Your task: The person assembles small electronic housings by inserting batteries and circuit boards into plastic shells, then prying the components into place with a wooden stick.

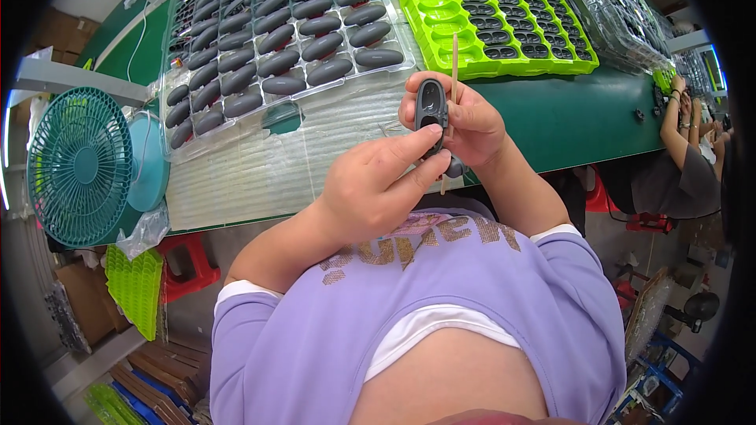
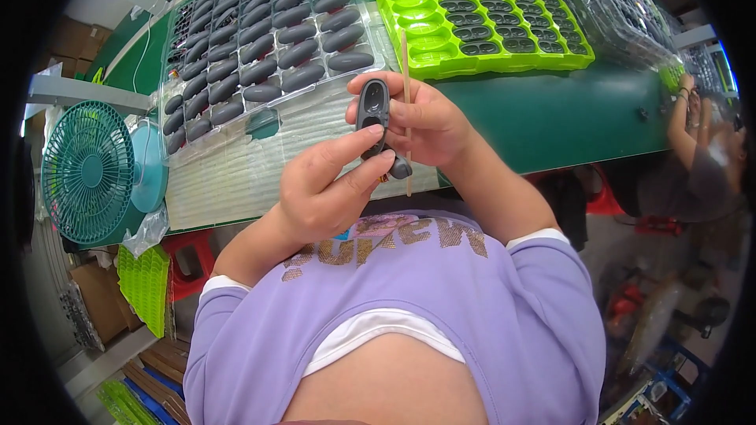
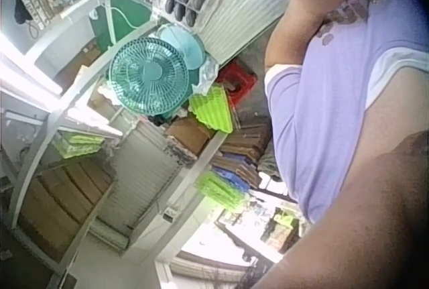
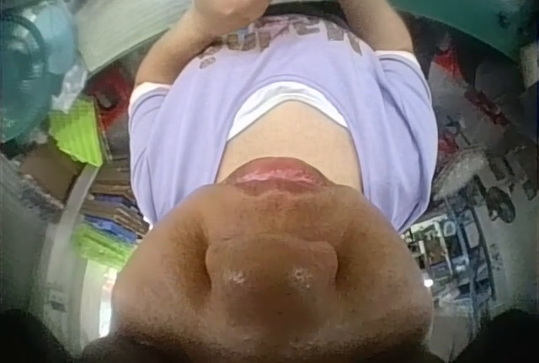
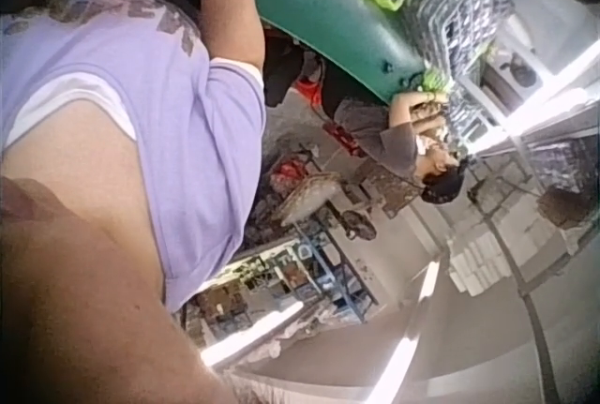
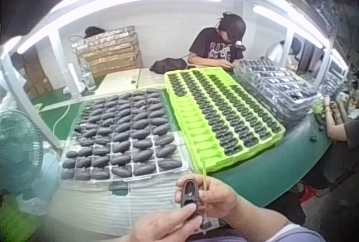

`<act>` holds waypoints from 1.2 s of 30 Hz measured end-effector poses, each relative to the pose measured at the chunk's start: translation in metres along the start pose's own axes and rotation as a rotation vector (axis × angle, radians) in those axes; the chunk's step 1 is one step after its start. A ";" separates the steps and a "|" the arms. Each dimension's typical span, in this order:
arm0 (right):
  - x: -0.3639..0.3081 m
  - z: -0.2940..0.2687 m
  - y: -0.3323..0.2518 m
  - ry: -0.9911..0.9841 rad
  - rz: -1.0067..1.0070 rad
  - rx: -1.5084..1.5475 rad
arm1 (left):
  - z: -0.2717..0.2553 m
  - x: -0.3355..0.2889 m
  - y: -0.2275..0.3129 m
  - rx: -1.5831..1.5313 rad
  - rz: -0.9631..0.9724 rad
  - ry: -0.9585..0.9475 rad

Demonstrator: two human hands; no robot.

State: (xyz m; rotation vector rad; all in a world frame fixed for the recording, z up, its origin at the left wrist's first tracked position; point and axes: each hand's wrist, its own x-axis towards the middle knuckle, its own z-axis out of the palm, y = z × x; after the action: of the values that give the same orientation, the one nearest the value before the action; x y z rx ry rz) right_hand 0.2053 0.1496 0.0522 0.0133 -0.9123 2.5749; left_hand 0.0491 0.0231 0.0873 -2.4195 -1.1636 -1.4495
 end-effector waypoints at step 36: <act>-0.002 0.022 -0.006 0.276 0.154 -0.577 | -0.014 -0.039 -0.030 -1.127 -1.319 0.236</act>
State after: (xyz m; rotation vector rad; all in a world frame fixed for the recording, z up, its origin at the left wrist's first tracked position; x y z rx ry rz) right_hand 0.2067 0.1401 0.0728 -0.5778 -1.5457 2.2661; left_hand 0.0094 0.0163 0.0554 -1.4359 -2.5532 -3.3135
